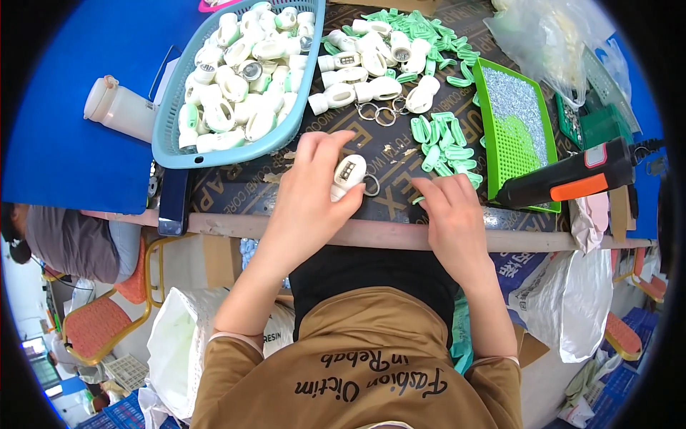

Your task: Assembling small plastic flashlights by inserting green components and using an electric screwdriver at a workbench.

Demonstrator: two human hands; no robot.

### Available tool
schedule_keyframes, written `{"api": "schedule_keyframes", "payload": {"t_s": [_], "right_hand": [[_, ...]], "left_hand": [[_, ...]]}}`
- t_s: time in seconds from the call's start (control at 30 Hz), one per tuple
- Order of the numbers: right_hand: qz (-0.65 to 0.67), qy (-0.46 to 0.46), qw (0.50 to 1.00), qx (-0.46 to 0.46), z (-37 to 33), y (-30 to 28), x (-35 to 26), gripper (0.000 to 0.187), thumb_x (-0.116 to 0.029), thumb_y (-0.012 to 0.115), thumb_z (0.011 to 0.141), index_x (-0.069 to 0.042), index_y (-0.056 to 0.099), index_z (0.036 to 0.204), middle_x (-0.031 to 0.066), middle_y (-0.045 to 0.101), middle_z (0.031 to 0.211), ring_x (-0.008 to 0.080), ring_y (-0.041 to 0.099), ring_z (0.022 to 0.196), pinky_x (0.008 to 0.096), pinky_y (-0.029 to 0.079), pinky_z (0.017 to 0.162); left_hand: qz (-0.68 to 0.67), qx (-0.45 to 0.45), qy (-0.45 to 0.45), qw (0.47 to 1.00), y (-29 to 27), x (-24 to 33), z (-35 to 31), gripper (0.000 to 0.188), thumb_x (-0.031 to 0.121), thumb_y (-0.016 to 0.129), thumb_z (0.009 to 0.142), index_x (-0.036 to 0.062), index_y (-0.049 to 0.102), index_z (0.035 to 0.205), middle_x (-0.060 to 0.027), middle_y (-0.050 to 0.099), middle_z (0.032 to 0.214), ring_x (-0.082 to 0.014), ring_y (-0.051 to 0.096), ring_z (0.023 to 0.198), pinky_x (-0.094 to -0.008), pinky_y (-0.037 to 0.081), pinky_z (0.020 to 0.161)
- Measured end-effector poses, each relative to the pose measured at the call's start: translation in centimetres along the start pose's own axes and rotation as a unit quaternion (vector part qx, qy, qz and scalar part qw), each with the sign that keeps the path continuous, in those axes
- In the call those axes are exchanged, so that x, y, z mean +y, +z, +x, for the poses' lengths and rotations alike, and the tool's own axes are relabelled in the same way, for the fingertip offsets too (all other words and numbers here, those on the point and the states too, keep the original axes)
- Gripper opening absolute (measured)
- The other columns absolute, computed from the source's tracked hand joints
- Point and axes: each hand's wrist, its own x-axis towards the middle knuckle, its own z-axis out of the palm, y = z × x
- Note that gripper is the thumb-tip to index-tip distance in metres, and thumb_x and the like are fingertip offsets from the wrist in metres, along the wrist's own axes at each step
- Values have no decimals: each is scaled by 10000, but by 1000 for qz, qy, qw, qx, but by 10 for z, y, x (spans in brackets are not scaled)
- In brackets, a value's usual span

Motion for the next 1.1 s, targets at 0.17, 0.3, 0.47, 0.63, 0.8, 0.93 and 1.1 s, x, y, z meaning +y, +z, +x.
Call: {"api": "schedule_keyframes", "payload": {"t_s": [0.17,0.3,0.47,0.63,0.8,0.93,1.1], "right_hand": [[282,-46,955,82,-30,-36,-33,276,-16,640,663,-34,628,938,129,603,952,285,596,766,357,503,673],[257,-188,932,171,-26,-83,-70,314,-12,614,674,-86,570,976,109,584,790,218,555,580,337,466,510],[145,-153,973,91,-9,-132,-89,285,-111,624,665,-67,502,918,135,495,707,189,428,478,296,297,397],[126,-151,979,62,1,-150,-94,251,-113,609,685,-63,506,908,133,504,706,207,434,484,301,317,405],[106,-108,987,-58,29,-174,-106,227,-89,586,679,-62,513,893,134,518,714,240,455,520,342,372,455],[78,-130,987,-53,28,-177,-106,219,-89,562,673,-66,542,890,116,523,721,244,440,537,360,379,496],[82,-10,990,-111,35,-189,-123,207,-143,550,695,-45,567,876,86,527,727,239,409,532,356,375,532]], "left_hand": [[56,-84,30,994,6,-4,-5,297,99,622,789,136,661,1081,-132,530,1150,-297,635,787,-357,505,708],[54,-122,32,991,10,1,-4,241,135,545,859,83,675,1055,-153,555,1144,-312,637,824,-386,497,756],[8,-196,45,980,-2,-10,2,333,109,459,873,23,600,1162,-179,532,1203,-348,620,924,-407,477,831],[-17,-314,138,939,-9,-13,11,473,-6,510,795,77,515,1260,-180,500,1260,-367,578,1026,-413,468,853],[34,-276,146,949,0,-10,5,418,20,662,757,104,596,1161,-136,575,1102,-335,565,1020,-398,465,831],[54,-202,178,961,10,-10,5,390,138,730,734,66,627,1103,-107,598,987,-304,565,917,-384,466,795],[12,-160,202,966,22,-16,3,417,158,754,724,42,611,1098,-97,612,935,-287,559,870,-371,465,764]]}}
